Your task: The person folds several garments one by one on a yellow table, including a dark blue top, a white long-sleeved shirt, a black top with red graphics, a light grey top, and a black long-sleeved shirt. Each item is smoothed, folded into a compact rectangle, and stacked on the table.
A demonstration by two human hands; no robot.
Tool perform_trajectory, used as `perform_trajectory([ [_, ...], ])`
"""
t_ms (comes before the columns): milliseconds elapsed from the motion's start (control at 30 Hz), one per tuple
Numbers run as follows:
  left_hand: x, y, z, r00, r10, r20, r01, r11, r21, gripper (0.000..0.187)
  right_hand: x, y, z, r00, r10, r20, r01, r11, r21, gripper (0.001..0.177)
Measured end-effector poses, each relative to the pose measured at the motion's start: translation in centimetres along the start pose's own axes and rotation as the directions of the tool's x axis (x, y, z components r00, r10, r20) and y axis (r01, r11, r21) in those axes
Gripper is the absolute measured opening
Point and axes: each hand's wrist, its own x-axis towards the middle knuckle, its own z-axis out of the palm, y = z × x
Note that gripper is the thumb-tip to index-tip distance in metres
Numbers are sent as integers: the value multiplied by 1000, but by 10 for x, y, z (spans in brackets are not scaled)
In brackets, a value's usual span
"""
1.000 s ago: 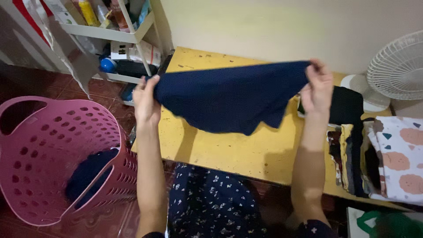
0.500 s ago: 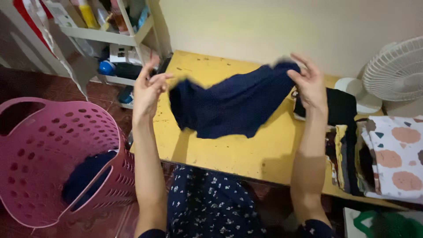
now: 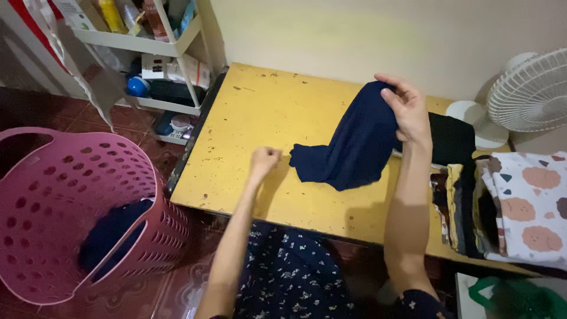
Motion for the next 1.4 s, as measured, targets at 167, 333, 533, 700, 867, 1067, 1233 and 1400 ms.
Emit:
perform_trajectory([
  [167, 16, 28, 65, 988, -88, -127, 114, 970, 214, 50, -4, 2, 11, 998, -40, -40, 39, 999, -30, 30],
  [333, 13, 52, 52, 910, 187, -370, -133, 977, 166, 28, -11, 18, -8, 994, -1, -106, 7, 998, 59, 29],
  [533, 2, 83, -43, 573, 462, -677, -289, 887, 360, 14, -15, 47, -53, 977, -77, -200, 83, 996, 19, 24],
  [700, 27, 62, -111, 529, 318, -787, -280, 941, 192, 21, -15, 71, -72, 970, 4, -245, 5, 999, 36, 21],
  [867, 60, 13, -132, 761, -26, -648, -314, 859, -404, 29, -21, 88, -63, 957, 189, -219, -202, 979, -36, 25],
  [1067, 32, 54, -170, 866, 220, -449, -492, 530, -690, 38, -21, 65, -65, 972, 14, -235, 47, 966, 253, 32],
  [1233, -51, 100, -152, 826, 537, 174, -336, 715, -613, 103, -16, 38, -58, 963, -165, -213, 209, 957, 203, 41],
  [1400, -38, 88, -158, 977, 205, 65, -72, 598, -798, 53, -25, 39, -68, 971, -119, -205, 154, 974, 166, 41],
])
